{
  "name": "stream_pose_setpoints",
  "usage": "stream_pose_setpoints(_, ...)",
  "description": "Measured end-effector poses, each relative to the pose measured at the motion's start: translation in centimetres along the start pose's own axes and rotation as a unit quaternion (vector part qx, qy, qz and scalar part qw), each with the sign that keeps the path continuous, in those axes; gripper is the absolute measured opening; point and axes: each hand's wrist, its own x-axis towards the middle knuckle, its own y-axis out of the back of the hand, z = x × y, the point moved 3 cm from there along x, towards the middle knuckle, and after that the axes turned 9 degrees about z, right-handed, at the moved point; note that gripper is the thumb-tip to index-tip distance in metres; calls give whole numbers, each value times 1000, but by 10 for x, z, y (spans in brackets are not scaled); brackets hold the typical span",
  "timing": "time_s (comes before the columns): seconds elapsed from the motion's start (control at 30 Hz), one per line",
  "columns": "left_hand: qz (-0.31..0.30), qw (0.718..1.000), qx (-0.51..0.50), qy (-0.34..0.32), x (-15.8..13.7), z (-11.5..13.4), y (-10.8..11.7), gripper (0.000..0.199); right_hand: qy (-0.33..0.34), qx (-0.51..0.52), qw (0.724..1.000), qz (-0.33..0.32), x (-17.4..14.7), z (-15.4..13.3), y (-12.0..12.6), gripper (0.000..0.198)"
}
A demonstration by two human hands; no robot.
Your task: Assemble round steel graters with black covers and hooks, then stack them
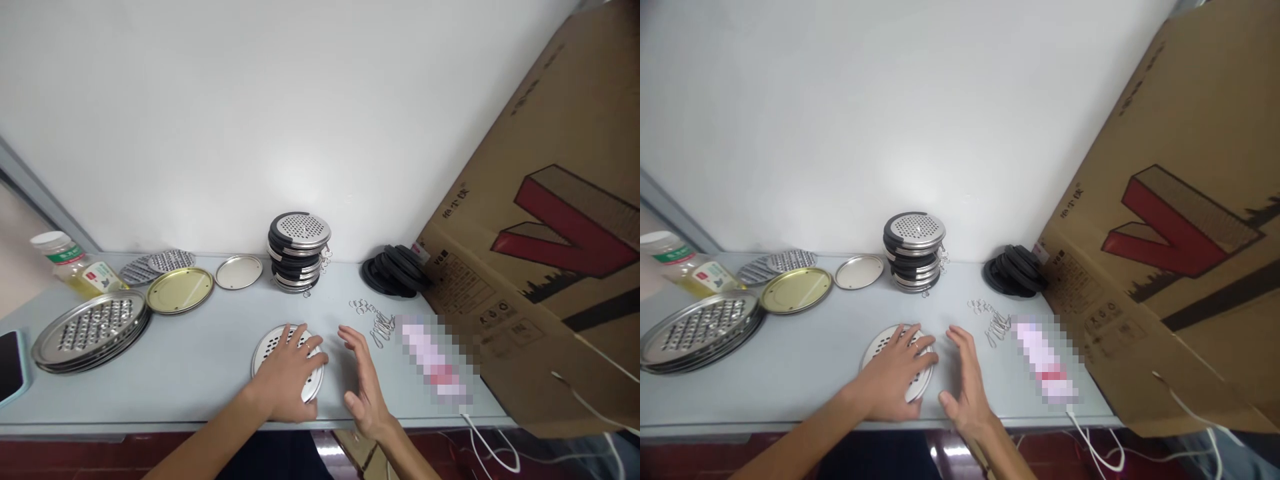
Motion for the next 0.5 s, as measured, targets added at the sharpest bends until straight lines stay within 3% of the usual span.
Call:
stream_pose_setpoints(0.17,-18,999,27,-31,-30,-8,16,78,-18,-62,998,26,17,9,12,48)
stream_pose_setpoints(0.27,15,998,62,11,-52,-14,14,79,19,-167,980,105,56,16,44,50)
stream_pose_setpoints(0.37,57,994,89,42,-67,-22,7,72,47,-283,941,182,108,23,89,55)
stream_pose_setpoints(0.43,70,992,96,41,-72,-27,3,70,12,-356,913,197,142,33,117,58)
stream_pose_setpoints(0.5,67,992,97,34,-73,-29,3,72,-45,-414,893,172,169,47,138,60)
